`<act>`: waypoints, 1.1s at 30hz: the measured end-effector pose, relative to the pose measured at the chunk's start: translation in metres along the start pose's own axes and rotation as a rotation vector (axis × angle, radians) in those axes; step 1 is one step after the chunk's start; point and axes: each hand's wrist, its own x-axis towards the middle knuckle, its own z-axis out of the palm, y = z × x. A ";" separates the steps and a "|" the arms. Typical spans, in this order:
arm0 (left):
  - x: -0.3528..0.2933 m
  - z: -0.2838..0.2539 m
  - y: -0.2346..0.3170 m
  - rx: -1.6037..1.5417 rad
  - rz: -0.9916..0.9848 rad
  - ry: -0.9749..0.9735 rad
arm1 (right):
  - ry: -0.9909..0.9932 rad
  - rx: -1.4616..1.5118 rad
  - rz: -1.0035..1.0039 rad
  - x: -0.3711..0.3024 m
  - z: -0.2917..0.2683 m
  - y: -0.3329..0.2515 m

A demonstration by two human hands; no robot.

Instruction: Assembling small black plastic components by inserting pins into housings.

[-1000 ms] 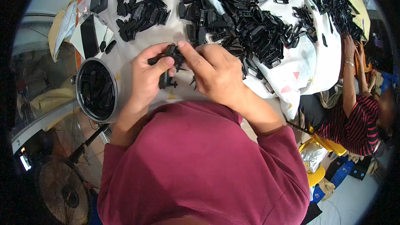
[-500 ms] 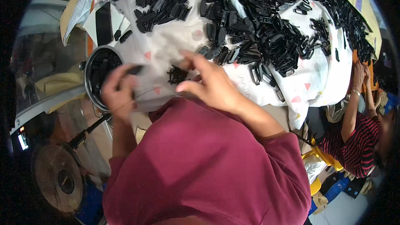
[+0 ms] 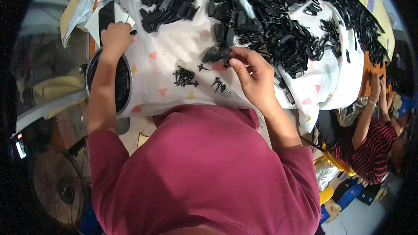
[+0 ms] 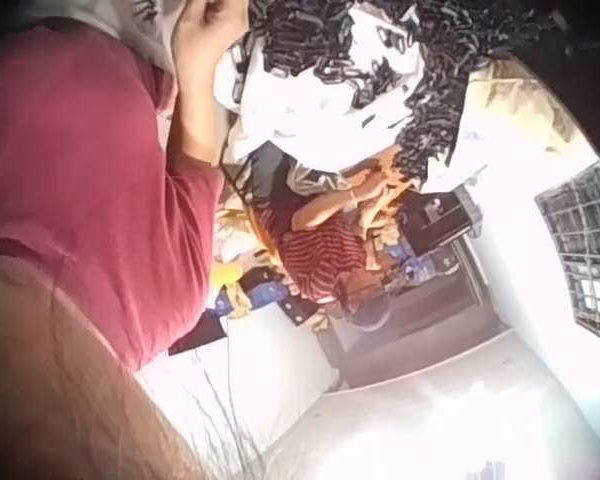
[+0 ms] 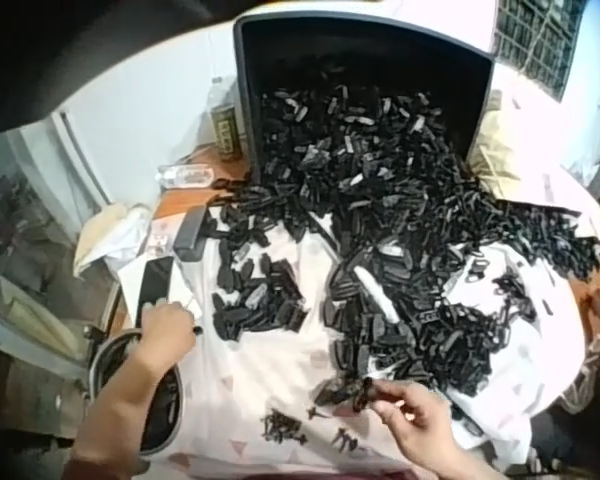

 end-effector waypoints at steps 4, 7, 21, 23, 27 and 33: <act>0.008 -0.014 0.022 -0.075 0.085 0.059 | 0.173 -0.173 0.010 -0.009 -0.024 0.018; 0.005 -0.010 0.046 -0.317 0.224 0.066 | 0.166 -0.526 -0.077 -0.014 -0.040 0.029; -0.035 -0.017 0.145 -0.797 0.297 -0.218 | -0.012 -1.082 -0.362 0.009 -0.012 0.029; -0.034 -0.016 0.143 -0.870 0.206 -0.245 | -0.118 -1.191 -0.393 0.019 -0.010 0.031; -0.039 0.000 0.146 -0.847 0.331 -0.179 | -0.174 -0.884 -0.495 0.026 -0.019 0.021; -0.056 -0.016 0.147 -1.589 0.241 -0.277 | 0.080 0.722 0.048 0.024 -0.008 -0.006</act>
